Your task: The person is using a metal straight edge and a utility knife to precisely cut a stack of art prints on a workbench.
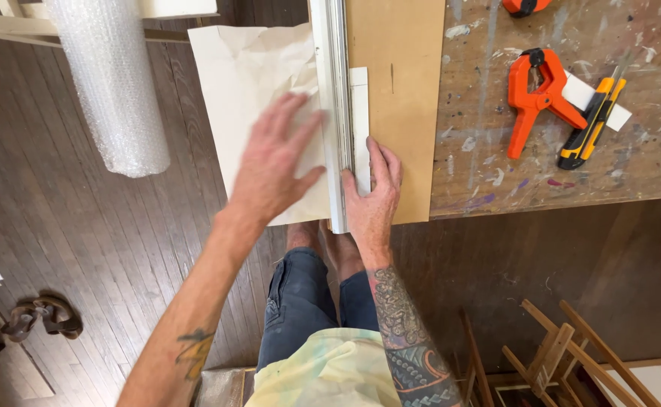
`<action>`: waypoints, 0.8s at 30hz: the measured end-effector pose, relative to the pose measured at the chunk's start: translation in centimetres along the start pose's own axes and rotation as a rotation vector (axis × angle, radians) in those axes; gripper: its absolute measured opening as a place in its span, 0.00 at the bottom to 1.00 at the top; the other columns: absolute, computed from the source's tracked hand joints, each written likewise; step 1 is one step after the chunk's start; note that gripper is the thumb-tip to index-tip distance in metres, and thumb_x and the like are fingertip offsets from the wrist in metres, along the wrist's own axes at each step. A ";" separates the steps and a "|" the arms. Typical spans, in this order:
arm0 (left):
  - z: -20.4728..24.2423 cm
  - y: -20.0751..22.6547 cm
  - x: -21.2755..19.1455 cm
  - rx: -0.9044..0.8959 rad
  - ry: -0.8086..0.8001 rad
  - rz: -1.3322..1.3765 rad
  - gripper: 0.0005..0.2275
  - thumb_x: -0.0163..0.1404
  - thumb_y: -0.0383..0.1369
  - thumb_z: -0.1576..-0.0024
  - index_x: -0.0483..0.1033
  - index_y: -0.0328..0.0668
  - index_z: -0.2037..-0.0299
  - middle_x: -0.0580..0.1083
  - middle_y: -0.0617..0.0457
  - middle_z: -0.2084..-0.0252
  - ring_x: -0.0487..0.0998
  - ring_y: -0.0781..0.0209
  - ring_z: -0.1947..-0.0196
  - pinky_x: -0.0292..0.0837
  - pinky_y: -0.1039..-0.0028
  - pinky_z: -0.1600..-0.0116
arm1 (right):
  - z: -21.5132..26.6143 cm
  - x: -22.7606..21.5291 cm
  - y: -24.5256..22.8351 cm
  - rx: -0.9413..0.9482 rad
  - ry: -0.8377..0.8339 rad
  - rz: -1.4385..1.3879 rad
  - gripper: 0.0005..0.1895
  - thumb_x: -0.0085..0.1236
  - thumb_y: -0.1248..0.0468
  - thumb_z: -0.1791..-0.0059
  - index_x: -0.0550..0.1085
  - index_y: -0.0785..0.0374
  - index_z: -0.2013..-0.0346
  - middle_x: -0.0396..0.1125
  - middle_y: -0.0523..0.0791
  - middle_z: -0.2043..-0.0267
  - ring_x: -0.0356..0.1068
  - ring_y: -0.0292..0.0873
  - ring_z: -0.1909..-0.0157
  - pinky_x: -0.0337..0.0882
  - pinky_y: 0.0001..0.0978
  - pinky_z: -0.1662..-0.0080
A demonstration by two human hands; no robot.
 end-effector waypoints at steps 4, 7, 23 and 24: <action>-1.5 0.6 2.6 -0.012 -0.207 -0.159 0.44 0.71 0.42 0.62 0.67 0.45 0.31 0.57 0.41 0.27 0.54 0.40 0.25 0.46 0.54 0.23 | -0.1 0.0 0.1 -0.024 0.003 0.008 0.33 0.65 0.68 0.55 0.68 0.56 0.35 0.61 0.47 0.41 0.64 0.49 0.45 0.70 0.44 0.47; -1.6 0.7 3.5 -0.018 -0.257 -0.231 0.51 0.71 0.50 0.65 0.63 0.45 0.28 0.53 0.39 0.24 0.51 0.38 0.24 0.41 0.52 0.22 | -0.2 0.1 0.4 -0.011 0.002 -0.009 0.33 0.65 0.69 0.55 0.68 0.56 0.35 0.61 0.45 0.41 0.64 0.47 0.45 0.71 0.43 0.47; 15.9 5.9 11.3 -0.789 0.184 0.581 0.12 0.65 0.34 0.48 0.78 0.48 0.57 0.76 0.55 0.64 0.81 0.61 0.65 0.80 0.72 0.60 | -0.2 -0.2 -0.1 -0.006 0.020 0.069 0.34 0.68 0.67 0.56 0.69 0.53 0.36 0.58 0.46 0.40 0.58 0.52 0.37 0.60 0.55 0.38; 17.2 6.3 12.7 -1.056 0.248 0.800 0.16 0.67 0.33 0.50 0.79 0.41 0.54 0.80 0.49 0.61 0.83 0.58 0.62 0.81 0.72 0.58 | 0.1 -0.3 0.0 0.010 0.040 0.147 0.37 0.70 0.64 0.58 0.67 0.52 0.35 0.56 0.46 0.37 0.55 0.54 0.35 0.57 0.61 0.39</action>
Point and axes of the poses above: each hand's wrist, its own z-axis away from the middle knuckle, its own x-axis out of the palm, y = z × x, the point moved 1 cm from there along -z, towards the middle knuckle
